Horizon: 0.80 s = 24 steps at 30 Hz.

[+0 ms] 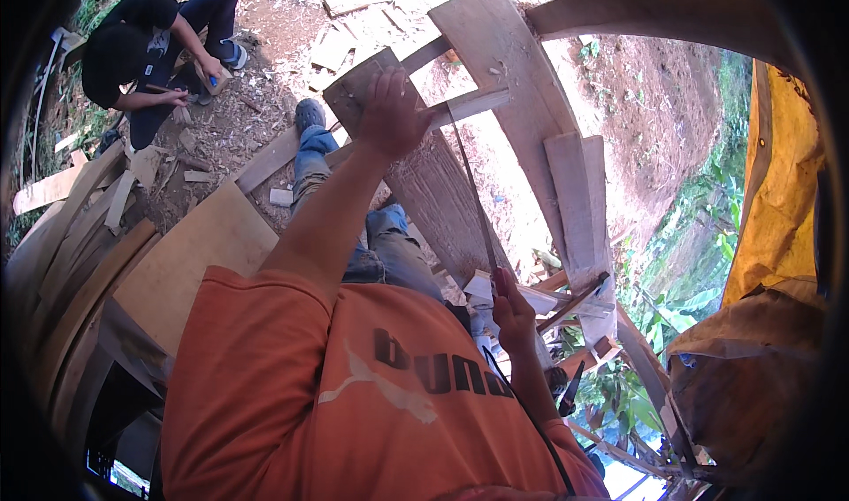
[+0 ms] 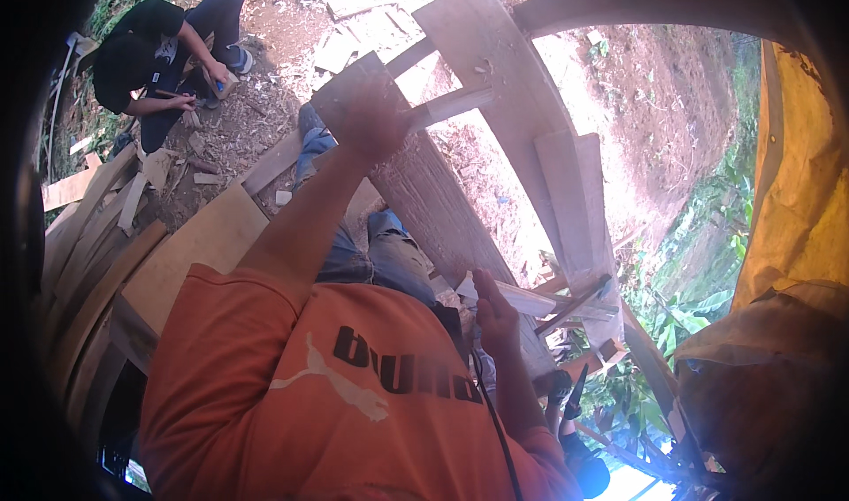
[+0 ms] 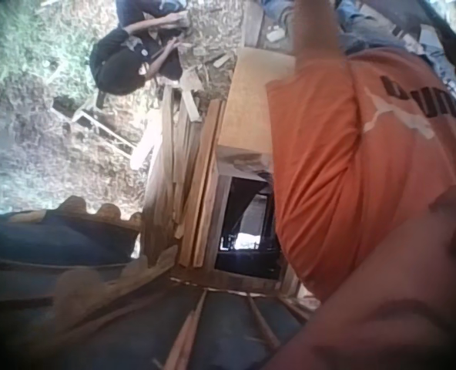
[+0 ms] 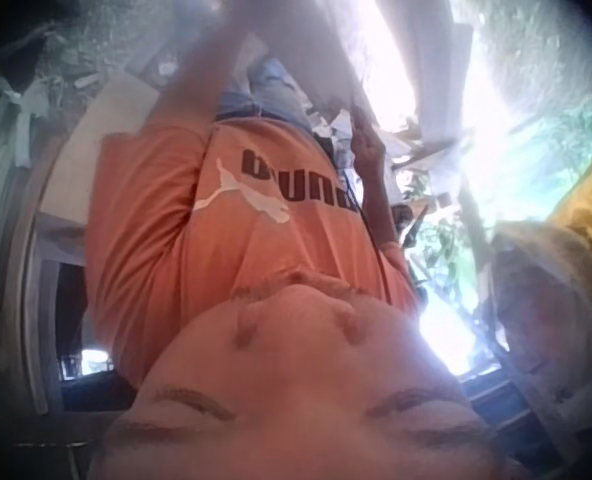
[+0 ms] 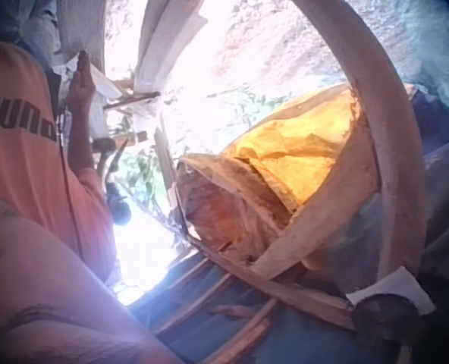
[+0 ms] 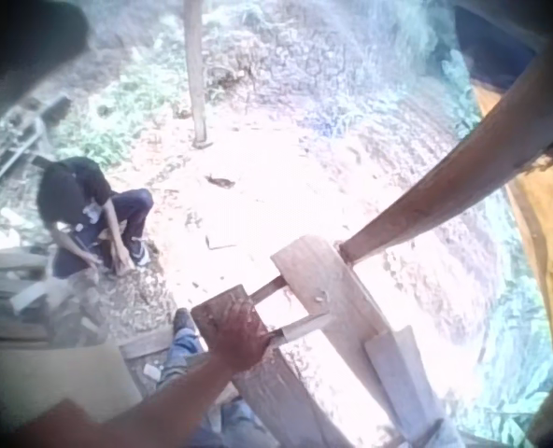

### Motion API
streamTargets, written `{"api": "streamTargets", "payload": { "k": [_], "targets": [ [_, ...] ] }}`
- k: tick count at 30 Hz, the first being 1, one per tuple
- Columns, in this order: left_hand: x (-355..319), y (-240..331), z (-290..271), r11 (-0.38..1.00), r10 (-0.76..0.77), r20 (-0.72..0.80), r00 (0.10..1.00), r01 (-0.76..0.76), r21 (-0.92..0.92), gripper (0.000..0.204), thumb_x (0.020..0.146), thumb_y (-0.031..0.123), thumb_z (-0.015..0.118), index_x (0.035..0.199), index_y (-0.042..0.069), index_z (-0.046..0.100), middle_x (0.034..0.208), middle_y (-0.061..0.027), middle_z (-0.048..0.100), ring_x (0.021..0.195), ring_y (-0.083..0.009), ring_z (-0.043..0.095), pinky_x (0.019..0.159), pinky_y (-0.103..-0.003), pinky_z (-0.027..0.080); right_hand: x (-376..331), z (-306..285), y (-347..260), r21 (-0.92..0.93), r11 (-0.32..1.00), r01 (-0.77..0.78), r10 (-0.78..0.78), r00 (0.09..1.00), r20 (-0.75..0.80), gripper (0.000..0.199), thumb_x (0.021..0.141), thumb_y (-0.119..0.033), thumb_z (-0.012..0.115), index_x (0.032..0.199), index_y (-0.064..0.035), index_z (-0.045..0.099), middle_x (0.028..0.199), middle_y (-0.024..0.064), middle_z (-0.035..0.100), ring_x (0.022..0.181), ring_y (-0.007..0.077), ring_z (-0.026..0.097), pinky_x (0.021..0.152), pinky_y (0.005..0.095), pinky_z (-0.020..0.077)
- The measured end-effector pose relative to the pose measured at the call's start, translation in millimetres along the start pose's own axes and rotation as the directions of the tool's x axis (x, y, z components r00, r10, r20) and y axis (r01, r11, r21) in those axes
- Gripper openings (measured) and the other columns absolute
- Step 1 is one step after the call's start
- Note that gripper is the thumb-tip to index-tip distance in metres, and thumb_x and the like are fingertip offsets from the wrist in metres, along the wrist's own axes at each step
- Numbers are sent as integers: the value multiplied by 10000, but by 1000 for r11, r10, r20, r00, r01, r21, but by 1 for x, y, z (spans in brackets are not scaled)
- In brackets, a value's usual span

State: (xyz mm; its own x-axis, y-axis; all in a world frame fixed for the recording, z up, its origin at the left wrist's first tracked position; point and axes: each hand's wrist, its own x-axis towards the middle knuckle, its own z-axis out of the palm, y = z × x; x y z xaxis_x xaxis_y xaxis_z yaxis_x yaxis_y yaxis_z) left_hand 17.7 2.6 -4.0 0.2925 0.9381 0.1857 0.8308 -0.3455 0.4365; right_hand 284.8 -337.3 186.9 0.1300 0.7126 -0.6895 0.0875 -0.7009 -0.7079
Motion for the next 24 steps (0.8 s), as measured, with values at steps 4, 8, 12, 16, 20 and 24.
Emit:
{"api": "streamTargets", "payload": {
  "k": [4,8,12,16,20,24],
  "targets": [
    [8,5,-16,1000,-7,79,997,7,-3,666,1003,599,711,1254,-18,694,1564,-348,523,1533,-504,444,1303,-685,289,-4,1,-1,-12,998,65,-65,998,3,596,1143,-78,534,1715,26,399,1687,118,579,750,-3,437,640,198,382],
    [1,-5,1,999,47,-42,998,-46,9,633,1015,582,689,1277,5,707,1576,-328,532,1552,-499,433,1308,-685,279,1,-1,-6,-25,995,96,-96,995,26,597,1143,-75,523,1713,42,388,1691,152,568,821,-3,491,667,189,397],
    [0,-5,2,992,86,28,996,-89,91,601,1019,587,661,1275,49,744,1588,-276,551,1562,-470,435,1312,-680,271,8,-7,11,-99,992,79,-74,996,52,600,1143,-84,530,1709,55,387,1703,166,549,819,0,498,695,187,411],
    [2,-2,-2,988,74,76,994,-83,128,578,1016,581,659,1270,74,768,1597,-239,559,1561,-434,442,1317,-674,263,7,-13,4,-36,999,18,-17,999,43,602,1139,-87,543,1704,60,395,1711,174,536,800,-4,486,719,196,431],
    [-1,-6,5,983,72,82,994,-85,164,574,1008,575,669,1283,83,777,1601,-230,559,1557,-416,444,1320,-673,258,-7,-27,-62,32,997,69,-71,996,57,601,1139,-67,549,1704,63,392,1721,205,511,848,18,548,915,213,502],
    [1,-5,3,985,67,100,993,-82,152,561,1004,563,677,1281,87,788,1606,-224,557,1555,-412,445,1321,-673,256,-10,-28,-74,46,998,49,-52,996,79,606,1152,-98,578,1698,83,387,1732,233,483,924,31,598,980,226,502]
  ]
}}
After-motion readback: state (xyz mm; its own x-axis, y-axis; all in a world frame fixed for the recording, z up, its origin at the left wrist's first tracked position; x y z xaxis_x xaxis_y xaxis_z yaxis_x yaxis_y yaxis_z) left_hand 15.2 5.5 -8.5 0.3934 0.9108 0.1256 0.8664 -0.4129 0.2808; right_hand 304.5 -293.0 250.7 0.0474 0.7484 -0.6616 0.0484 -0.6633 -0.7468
